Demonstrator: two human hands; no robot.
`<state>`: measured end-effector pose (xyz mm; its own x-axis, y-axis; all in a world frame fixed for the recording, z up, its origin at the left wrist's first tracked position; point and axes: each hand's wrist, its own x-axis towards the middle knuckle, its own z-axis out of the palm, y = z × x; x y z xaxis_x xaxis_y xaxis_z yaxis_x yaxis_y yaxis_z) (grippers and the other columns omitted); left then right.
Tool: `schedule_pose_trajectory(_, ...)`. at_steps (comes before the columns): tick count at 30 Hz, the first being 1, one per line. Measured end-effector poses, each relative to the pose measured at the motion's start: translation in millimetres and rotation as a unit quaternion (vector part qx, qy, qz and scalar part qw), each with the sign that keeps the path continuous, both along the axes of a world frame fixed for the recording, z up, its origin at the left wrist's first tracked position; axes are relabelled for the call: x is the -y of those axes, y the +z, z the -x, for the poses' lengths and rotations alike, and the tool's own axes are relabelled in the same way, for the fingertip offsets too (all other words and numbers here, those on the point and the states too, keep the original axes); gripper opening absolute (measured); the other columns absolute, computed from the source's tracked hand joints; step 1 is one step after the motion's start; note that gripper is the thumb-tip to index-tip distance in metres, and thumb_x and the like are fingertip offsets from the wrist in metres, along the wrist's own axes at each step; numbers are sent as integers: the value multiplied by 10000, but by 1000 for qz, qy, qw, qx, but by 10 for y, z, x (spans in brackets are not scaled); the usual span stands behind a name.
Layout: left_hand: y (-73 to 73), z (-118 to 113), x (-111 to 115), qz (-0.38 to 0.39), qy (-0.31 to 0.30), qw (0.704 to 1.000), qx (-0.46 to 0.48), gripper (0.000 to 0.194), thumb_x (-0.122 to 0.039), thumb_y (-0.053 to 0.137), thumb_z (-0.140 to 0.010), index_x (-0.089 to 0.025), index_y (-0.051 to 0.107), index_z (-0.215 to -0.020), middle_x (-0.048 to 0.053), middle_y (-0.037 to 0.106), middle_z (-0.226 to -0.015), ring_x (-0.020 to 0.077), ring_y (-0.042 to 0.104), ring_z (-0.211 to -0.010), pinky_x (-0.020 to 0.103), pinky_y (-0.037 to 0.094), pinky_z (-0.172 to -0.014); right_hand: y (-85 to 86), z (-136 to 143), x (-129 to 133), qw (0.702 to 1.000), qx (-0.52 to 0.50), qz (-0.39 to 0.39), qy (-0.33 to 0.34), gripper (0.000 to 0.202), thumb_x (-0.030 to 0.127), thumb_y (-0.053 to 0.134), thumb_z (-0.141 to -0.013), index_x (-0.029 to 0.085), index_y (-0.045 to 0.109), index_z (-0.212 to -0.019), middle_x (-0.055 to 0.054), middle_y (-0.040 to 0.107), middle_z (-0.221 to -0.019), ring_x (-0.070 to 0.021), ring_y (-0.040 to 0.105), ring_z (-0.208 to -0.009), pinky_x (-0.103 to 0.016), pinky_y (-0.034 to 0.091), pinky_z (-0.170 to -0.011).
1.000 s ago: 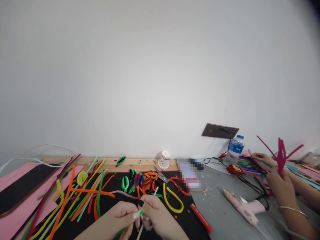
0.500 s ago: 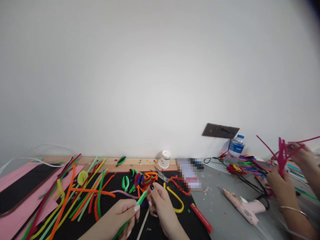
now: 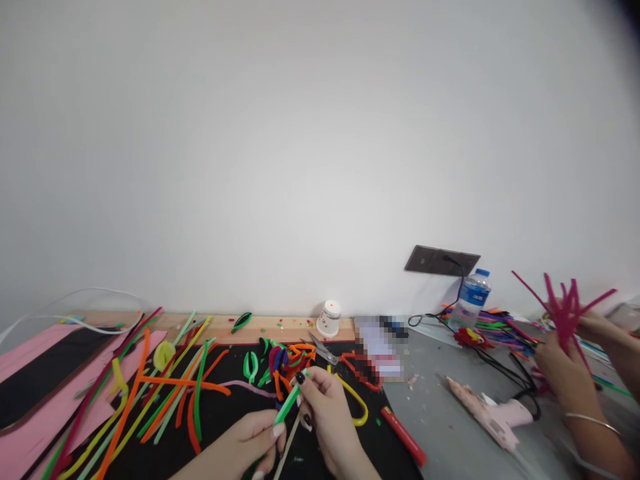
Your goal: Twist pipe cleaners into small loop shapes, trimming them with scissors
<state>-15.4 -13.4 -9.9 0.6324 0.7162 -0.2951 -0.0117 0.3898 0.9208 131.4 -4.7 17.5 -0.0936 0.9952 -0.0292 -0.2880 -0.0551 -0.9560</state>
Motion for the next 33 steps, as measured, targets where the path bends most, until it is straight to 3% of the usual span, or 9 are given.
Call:
schedule_pose_trajectory(6,-22,20,-48,49,-9,999,-18,518,-713,545,-556,-221,398,-631,-144,292,-369,2,120,-259,146,107,-259,46,33,26,999,13,-15,36,305,405,659,-697,123,552,-647,63,421,-472,-26,285,-364,-164,179,-356)
schedule_pose_trajectory(11,-78,49,-129,189,17,982,-7,551,-765,462,-556,-227,340,-575,-130,261,-380,20,97,-302,145,138,-283,88,55,45,999,21,-37,29,333,432,691,-655,110,606,-646,44,458,-480,-31,319,-370,-162,227,-365)
schedule_pose_trajectory(13,-88,66,-160,206,49,977,5,559,-779,415,-580,-225,344,-569,-120,265,-401,29,126,-308,149,156,-296,78,61,52,998,6,-42,52,377,475,694,-630,105,640,-680,27,488,-494,-38,345,-362,-167,244,-355)
schedule_pose_trajectory(17,-21,73,-187,186,109,976,-8,550,-762,470,-560,-217,405,-590,-123,267,-409,34,172,-305,152,151,-312,49,68,77,995,-32,-26,91,527,610,569,-674,93,669,-680,1,504,-485,-47,357,-341,-172,231,-320)
schedule_pose_trajectory(23,83,40,-166,103,219,970,28,528,-680,602,-510,-212,467,-715,-144,277,-408,24,208,-302,144,198,-321,28,103,79,995,29,29,91,322,374,762,-556,96,626,-644,45,499,-435,-25,331,-294,-160,220,-295)
schedule_pose_trajectory(28,4,29,-221,80,210,971,82,578,-672,650,-449,-194,502,-737,-147,273,-366,21,173,-311,149,229,-318,-46,150,29,996,12,52,66,397,273,810,-457,142,509,-680,62,553,-481,-34,391,-297,-148,293,-303)
schedule_pose_trajectory(33,-3,35,-215,63,230,968,81,555,-630,654,-505,-161,570,-790,-139,271,-387,23,187,-324,151,204,-331,-29,144,50,991,24,89,100,372,324,800,-479,109,546,-648,31,548,-443,-75,469,-350,-198,387,-374)
